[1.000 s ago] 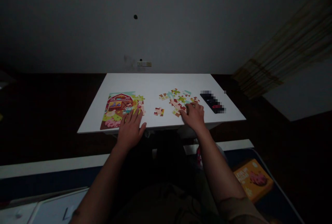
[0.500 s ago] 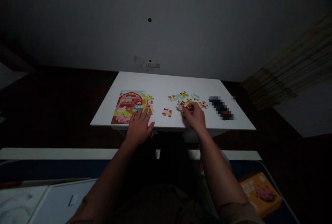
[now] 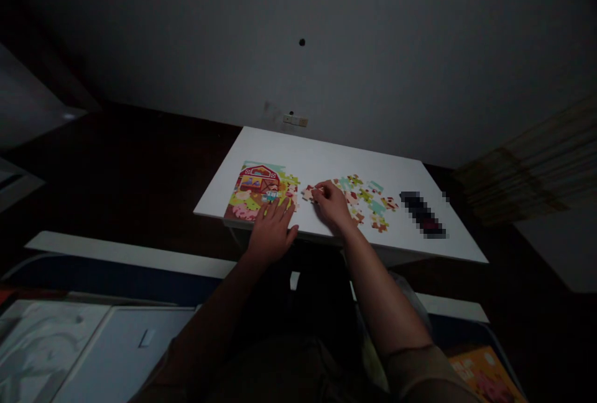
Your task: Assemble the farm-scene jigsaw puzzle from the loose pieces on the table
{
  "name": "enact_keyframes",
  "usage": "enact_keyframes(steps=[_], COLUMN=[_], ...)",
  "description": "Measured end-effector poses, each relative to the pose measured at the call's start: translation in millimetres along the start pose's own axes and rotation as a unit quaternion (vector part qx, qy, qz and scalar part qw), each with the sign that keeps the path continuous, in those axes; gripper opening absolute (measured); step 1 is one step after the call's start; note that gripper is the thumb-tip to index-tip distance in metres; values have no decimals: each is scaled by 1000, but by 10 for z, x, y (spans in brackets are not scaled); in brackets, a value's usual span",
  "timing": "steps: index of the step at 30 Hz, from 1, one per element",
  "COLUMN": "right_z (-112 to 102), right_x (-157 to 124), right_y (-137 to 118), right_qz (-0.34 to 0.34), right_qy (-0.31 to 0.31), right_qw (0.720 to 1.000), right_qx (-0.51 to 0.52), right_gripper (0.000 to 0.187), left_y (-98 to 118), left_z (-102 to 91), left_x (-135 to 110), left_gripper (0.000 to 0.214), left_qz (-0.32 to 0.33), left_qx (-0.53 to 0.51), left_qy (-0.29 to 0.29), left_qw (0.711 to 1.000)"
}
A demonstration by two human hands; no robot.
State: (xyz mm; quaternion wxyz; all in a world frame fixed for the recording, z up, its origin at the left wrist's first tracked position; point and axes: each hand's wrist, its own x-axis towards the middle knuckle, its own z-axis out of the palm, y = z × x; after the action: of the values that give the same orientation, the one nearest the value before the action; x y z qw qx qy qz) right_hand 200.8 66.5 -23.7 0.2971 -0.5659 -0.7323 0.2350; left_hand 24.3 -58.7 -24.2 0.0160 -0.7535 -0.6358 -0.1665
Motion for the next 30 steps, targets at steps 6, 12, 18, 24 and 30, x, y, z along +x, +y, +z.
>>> enact_keyframes(steps=[6,12,18,24,30], right_z=[41,21,3,-20,-28], right_x=[255,333,383,461,368], right_y=[-85,-78,-144,-285,-374], right_qz=[23,9,-23,-26,-32], right_qy=[-78,-116,-121,-128,-62], right_qw=[997,993,991,979,970], right_qx=[7,11,-55,-159,-233], right_gripper=[25,23,22,16,28], left_y=[-27,-41,-54,-69,-71], left_z=[-12,-16,-14,-17,-19], left_x=[-3,-4,-2,20,53], left_gripper=[55,54,55,55,56], left_qz=[1,3,10,5,10], left_qx=[-14,-24,-27,-25,-15], left_qy=[0,-2,-4,-5,-15], left_qw=[1000,1000,1000,1000,1000])
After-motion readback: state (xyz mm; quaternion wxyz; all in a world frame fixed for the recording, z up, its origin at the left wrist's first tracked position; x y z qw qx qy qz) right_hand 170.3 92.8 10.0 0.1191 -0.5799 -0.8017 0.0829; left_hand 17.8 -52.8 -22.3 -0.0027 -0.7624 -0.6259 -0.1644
